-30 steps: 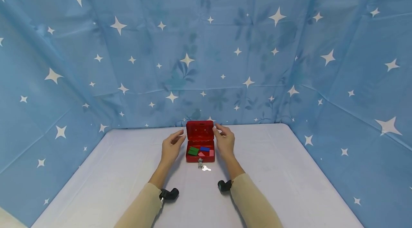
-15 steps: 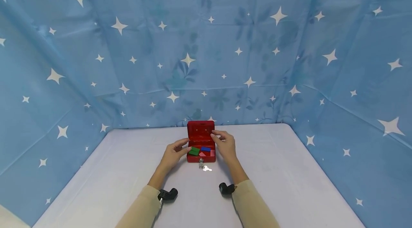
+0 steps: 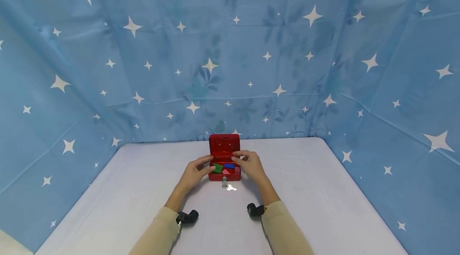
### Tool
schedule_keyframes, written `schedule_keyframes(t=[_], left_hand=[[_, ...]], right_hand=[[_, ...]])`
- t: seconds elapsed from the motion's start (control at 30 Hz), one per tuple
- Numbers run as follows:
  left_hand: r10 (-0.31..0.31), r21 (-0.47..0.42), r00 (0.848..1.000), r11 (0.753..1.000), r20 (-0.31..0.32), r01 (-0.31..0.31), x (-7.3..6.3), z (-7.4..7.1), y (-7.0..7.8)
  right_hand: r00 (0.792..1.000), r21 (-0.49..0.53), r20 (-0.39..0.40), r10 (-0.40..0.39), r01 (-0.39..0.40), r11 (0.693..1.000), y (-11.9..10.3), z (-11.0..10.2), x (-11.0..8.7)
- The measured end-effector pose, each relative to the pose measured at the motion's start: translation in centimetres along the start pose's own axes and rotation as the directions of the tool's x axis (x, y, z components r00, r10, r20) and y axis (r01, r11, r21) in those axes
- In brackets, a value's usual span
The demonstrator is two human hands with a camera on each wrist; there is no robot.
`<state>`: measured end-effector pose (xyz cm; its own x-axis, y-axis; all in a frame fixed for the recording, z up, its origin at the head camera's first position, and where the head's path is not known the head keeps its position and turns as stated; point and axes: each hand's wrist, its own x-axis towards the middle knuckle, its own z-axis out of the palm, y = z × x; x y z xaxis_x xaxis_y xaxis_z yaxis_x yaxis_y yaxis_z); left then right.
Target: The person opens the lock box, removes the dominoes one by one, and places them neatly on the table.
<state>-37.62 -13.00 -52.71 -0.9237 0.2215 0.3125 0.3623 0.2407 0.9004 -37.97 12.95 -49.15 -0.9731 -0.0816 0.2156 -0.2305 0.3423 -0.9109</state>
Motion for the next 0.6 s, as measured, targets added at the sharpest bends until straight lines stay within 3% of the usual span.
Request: schedule_keyframes(t=[0.17, 0.6], left_hand=[[-0.043, 0.031, 0.999, 0.999, 0.005, 0.043, -0.15, 0.10, 0.03], [-0.056, 0.052, 0.998, 0.997, 0.012, 0.055, -0.38, 0.24, 0.20]], right_hand=[[0.999, -0.064, 0.036, 0.032, -0.029, 0.998, 0.31, -0.01, -0.11], [0.992, -0.263, 0.126, -0.025, 0.057, 0.963, -0.03, -0.06, -0.31]])
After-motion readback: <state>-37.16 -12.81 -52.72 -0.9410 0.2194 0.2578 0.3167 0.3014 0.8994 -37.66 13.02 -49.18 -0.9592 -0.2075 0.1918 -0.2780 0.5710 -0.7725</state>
